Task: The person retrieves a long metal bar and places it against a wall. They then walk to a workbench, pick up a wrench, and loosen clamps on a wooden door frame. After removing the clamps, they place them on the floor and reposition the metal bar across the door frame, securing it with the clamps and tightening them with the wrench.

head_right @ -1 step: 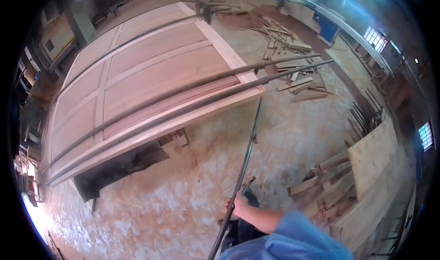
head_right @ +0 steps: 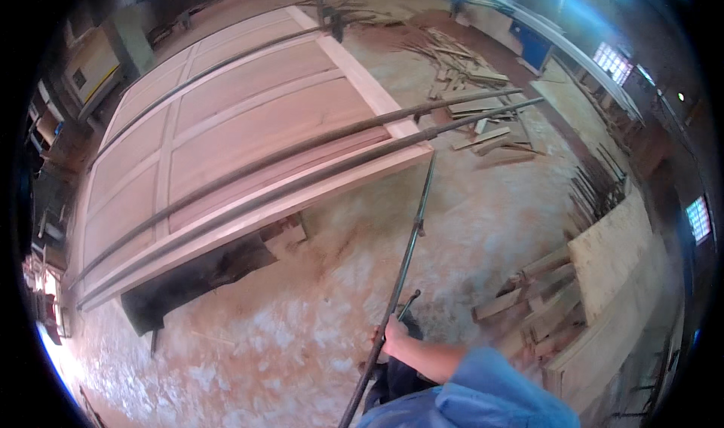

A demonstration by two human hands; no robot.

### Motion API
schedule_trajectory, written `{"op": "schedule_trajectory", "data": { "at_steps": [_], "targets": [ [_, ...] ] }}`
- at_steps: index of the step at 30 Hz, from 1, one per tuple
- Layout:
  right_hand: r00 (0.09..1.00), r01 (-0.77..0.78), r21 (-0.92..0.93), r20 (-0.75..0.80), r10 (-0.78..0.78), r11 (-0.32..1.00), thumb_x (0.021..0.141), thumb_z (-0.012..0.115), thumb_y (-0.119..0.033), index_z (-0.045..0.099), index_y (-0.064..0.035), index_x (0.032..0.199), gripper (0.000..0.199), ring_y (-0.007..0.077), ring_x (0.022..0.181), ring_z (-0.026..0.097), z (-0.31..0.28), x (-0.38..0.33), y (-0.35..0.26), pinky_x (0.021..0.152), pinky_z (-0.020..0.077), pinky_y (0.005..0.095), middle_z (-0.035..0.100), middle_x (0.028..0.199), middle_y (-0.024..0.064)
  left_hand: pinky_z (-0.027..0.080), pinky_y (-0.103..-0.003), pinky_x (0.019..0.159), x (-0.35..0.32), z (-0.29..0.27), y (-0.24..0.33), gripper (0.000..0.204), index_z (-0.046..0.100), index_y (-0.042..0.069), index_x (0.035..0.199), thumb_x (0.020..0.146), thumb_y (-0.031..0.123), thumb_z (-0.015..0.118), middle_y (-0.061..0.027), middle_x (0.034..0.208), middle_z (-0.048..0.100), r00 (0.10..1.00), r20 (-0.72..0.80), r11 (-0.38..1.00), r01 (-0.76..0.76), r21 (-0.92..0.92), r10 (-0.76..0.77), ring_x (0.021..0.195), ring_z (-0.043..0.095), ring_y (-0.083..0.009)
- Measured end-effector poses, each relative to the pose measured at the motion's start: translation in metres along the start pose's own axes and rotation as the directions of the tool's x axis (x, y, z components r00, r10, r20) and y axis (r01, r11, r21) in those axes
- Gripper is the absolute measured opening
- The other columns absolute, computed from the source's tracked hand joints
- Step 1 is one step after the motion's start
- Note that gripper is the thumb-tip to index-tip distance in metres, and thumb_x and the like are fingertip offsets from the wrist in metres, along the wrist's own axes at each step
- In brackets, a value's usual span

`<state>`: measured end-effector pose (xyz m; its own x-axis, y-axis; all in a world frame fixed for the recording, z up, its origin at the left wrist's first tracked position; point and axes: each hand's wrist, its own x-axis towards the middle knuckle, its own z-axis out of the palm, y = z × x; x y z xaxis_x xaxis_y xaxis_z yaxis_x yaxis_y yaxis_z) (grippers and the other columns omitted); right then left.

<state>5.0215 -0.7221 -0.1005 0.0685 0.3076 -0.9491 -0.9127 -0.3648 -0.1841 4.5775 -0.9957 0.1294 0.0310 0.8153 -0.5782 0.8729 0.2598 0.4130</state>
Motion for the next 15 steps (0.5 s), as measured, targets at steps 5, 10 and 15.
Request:
{"op": "schedule_trajectory", "data": {
  "at_steps": [5, 10, 15],
  "targets": [
    [0.996, 0.088, 0.125, -0.039, -0.084, 0.988, 0.100, 0.032, -0.054, 0.048, -0.0099, 0.098, 0.047, 0.0271, 0.064, 0.053, 0.010, -0.032, -0.018, 0.064, 0.0502, 0.0492, 0.051, 0.076, 0.0094, 0.050, -0.045, 0.057, 0.016, -0.057, 0.000, 0.013, 0.062, 0.003, 0.090, 0.081, 0.012, 0.063, -0.0166, 0.070, 0.061, 0.981, -0.103, 0.982, -0.150, 0.119, 0.162, 0.058, 0.057, -0.0366],
    [0.989, 0.133, 0.292, 0.025, -0.146, 0.947, 0.099, 0.037, -0.054, 0.047, -0.0101, 0.095, 0.045, 0.0265, 0.066, 0.053, 0.010, -0.049, -0.052, 0.063, 0.0487, 0.0475, 0.051, 0.079, 0.0097, 0.048, -0.042, 0.048, 0.090, -0.105, -0.003, 0.009, 0.061, 0.009, 0.086, 0.077, 0.012, 0.063, -0.0108, 0.062, 0.059, 0.930, -0.076, 0.852, -0.294, 0.433, 0.359, 0.051, 0.057, -0.0303],
    [0.952, 0.277, 0.411, 0.008, -0.307, 0.869, 0.099, 0.039, -0.053, 0.048, -0.0129, 0.095, 0.041, 0.0259, 0.069, 0.054, 0.075, -0.141, -0.092, 0.065, 0.0486, 0.0468, 0.051, 0.079, 0.0090, 0.049, -0.047, 0.049, 0.139, -0.186, 0.046, 0.007, 0.060, 0.015, 0.078, 0.072, 0.014, 0.063, -0.0106, 0.064, 0.061, 0.939, -0.094, 0.739, -0.195, 0.645, 0.330, 0.054, 0.060, -0.0328]
  ]
}}
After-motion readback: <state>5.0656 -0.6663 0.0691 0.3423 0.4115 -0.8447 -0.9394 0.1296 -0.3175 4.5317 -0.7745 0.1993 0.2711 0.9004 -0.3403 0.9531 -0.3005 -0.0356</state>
